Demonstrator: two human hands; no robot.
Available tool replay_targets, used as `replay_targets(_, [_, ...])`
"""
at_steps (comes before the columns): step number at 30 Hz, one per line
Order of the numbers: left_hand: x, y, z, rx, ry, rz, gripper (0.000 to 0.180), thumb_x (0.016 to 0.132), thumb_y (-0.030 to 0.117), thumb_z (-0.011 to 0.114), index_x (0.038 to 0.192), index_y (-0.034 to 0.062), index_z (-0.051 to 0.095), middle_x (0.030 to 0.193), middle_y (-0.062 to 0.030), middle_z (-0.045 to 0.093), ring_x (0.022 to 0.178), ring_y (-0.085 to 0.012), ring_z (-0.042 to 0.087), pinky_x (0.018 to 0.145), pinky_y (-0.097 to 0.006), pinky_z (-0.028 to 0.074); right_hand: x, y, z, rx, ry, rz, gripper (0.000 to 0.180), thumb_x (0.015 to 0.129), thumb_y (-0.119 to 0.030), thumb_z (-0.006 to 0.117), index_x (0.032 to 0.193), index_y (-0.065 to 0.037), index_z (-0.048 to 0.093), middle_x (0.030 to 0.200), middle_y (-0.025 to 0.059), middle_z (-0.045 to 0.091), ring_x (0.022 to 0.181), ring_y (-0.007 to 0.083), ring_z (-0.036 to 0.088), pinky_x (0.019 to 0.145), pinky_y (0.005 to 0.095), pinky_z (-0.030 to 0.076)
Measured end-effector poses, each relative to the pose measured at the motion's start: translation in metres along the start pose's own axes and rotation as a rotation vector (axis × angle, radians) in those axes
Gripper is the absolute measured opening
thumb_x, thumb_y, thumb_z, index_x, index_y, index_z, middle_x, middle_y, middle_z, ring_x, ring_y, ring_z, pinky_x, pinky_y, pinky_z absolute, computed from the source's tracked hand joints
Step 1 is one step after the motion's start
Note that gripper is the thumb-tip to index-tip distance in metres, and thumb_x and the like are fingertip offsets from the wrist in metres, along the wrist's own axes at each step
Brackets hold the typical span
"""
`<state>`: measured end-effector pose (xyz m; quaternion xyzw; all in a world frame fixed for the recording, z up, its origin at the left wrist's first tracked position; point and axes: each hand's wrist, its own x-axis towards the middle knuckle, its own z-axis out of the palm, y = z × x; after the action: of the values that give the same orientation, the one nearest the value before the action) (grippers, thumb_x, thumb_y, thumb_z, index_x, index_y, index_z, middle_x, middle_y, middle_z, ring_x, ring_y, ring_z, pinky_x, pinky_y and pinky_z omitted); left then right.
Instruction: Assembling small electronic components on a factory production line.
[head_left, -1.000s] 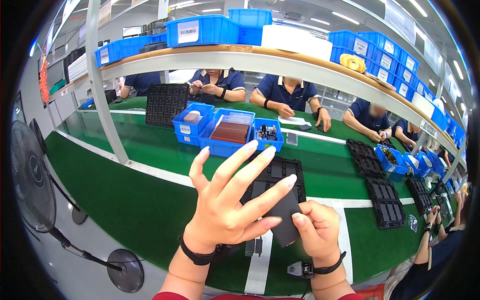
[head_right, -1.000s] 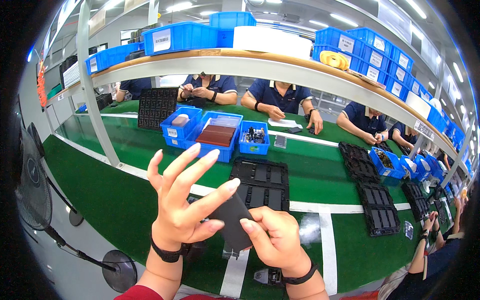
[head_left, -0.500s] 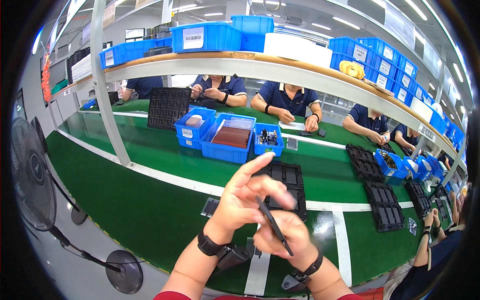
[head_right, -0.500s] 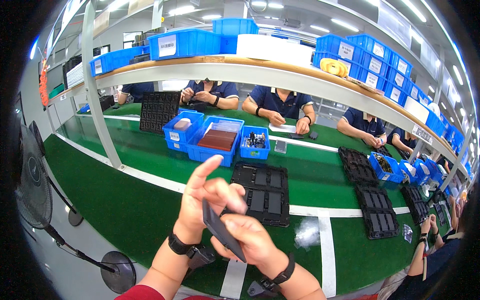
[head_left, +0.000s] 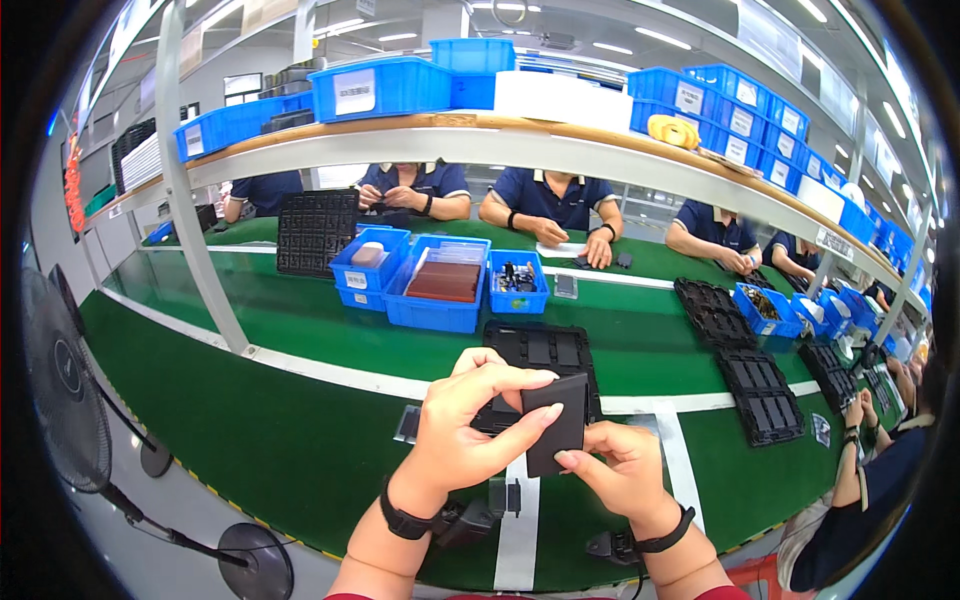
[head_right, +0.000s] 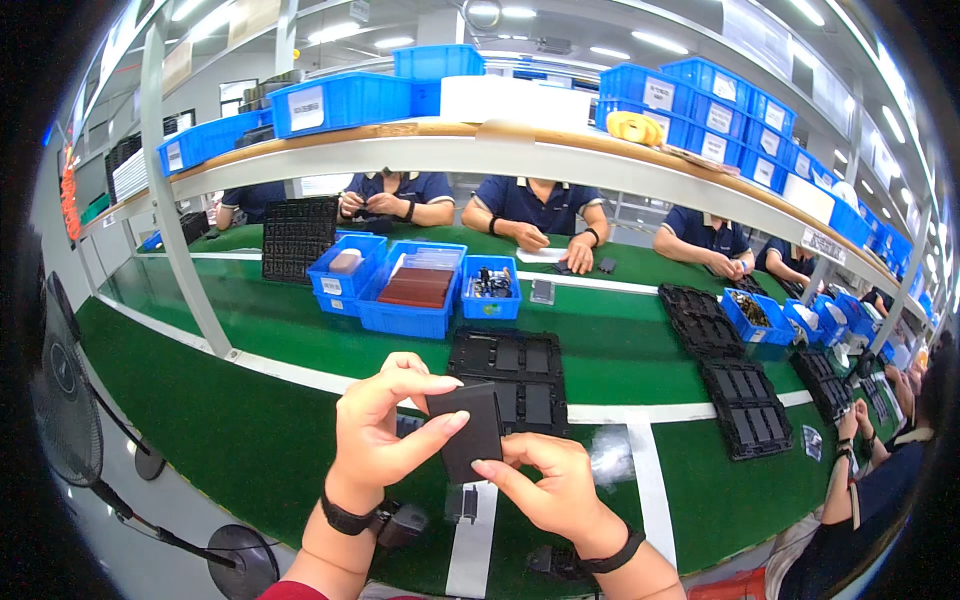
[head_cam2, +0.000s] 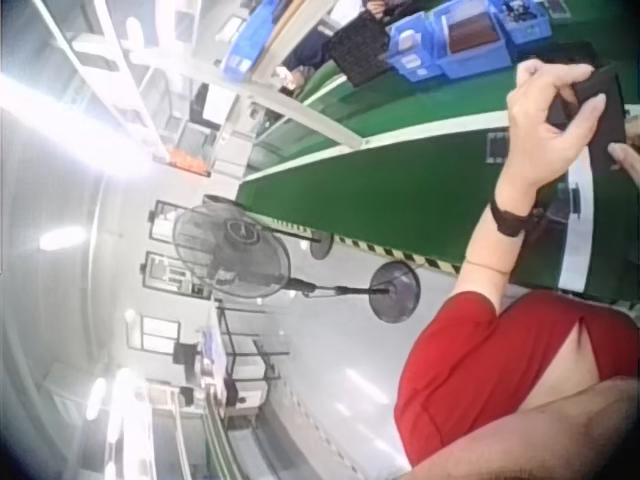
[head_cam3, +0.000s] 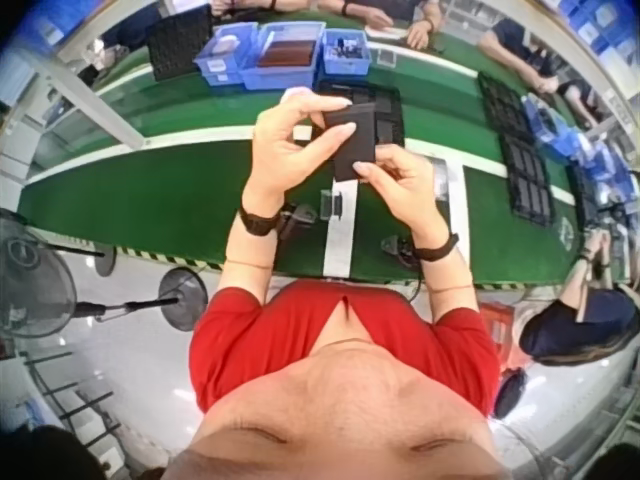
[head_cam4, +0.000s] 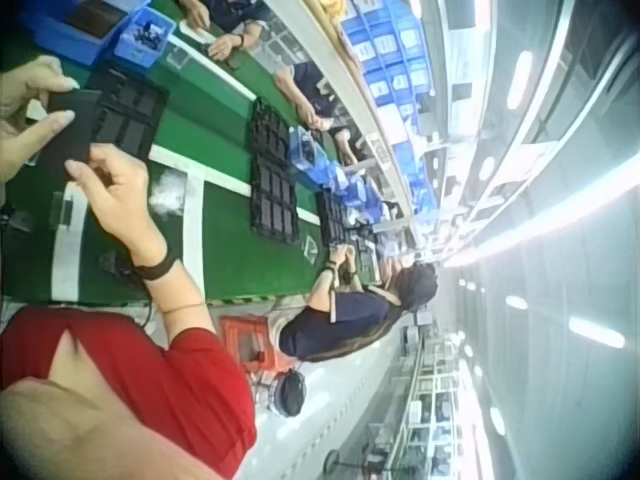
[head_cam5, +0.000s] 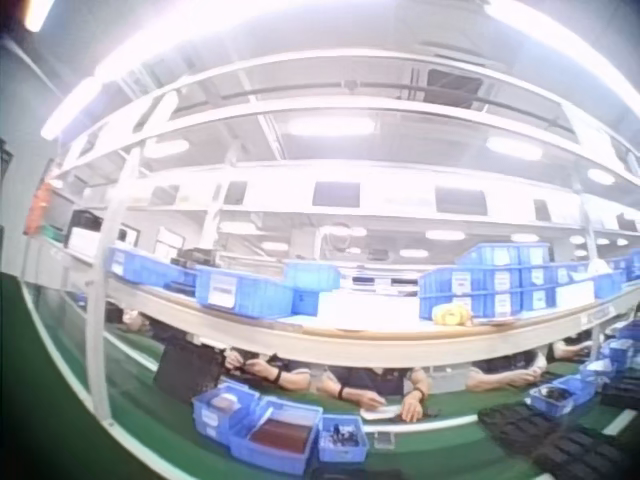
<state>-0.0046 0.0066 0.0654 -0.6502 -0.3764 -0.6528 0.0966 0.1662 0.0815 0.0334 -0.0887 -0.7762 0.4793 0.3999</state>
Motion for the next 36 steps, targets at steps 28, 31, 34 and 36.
replay_targets(28, [-0.079,-0.028,0.022,-0.701,-0.280,-1.023,0.023,0.089,0.012,0.053,0.106,-0.0013,0.060,0.107,-0.0131,0.062,0.093,-0.0150,0.059,0.082,-0.029,0.048,-0.055,0.057,0.042,0.471,0.169,0.386,0.014,0.084,-0.009,0.062,0.089,0.004,0.060,0.077,0.0070,0.065,0.070,0.0106,0.063,0.061,0.0221,0.050])
replay_targets(31, [-0.105,-0.053,0.008,-0.422,-0.307,-1.140,0.022,0.089,0.016,0.054,0.097,-0.0024,0.064,0.100,-0.0112,0.064,0.091,-0.0137,0.059,0.079,-0.029,0.047,-0.040,0.079,0.041,0.379,0.063,0.557,0.016,0.085,-0.012,0.061,0.090,0.003,0.060,0.078,0.0079,0.065,0.069,0.0116,0.063,0.058,0.0219,0.050])
replay_targets(34, [-0.122,-0.074,0.001,-0.101,-0.481,-1.012,0.035,0.087,0.030,0.056,0.101,-0.0006,0.064,0.103,-0.0153,0.063,0.099,-0.0196,0.057,0.088,-0.035,0.042,0.013,0.104,0.012,0.244,0.125,0.446,0.020,0.084,-0.020,0.062,0.072,-0.005,0.057,0.068,0.0051,0.062,0.062,0.0120,0.062,0.053,0.0221,0.048])
replay_targets(36, [-0.142,-0.069,0.000,0.335,-0.706,-0.579,0.049,0.080,0.047,0.060,0.111,0.0092,0.062,0.124,-0.0221,0.049,0.121,-0.0311,0.041,0.099,-0.044,0.030,0.052,0.123,-0.006,0.202,0.180,0.495,0.020,0.085,-0.020,0.061,0.074,-0.004,0.057,0.070,0.0088,0.064,0.064,0.0137,0.063,0.052,0.0232,0.049])
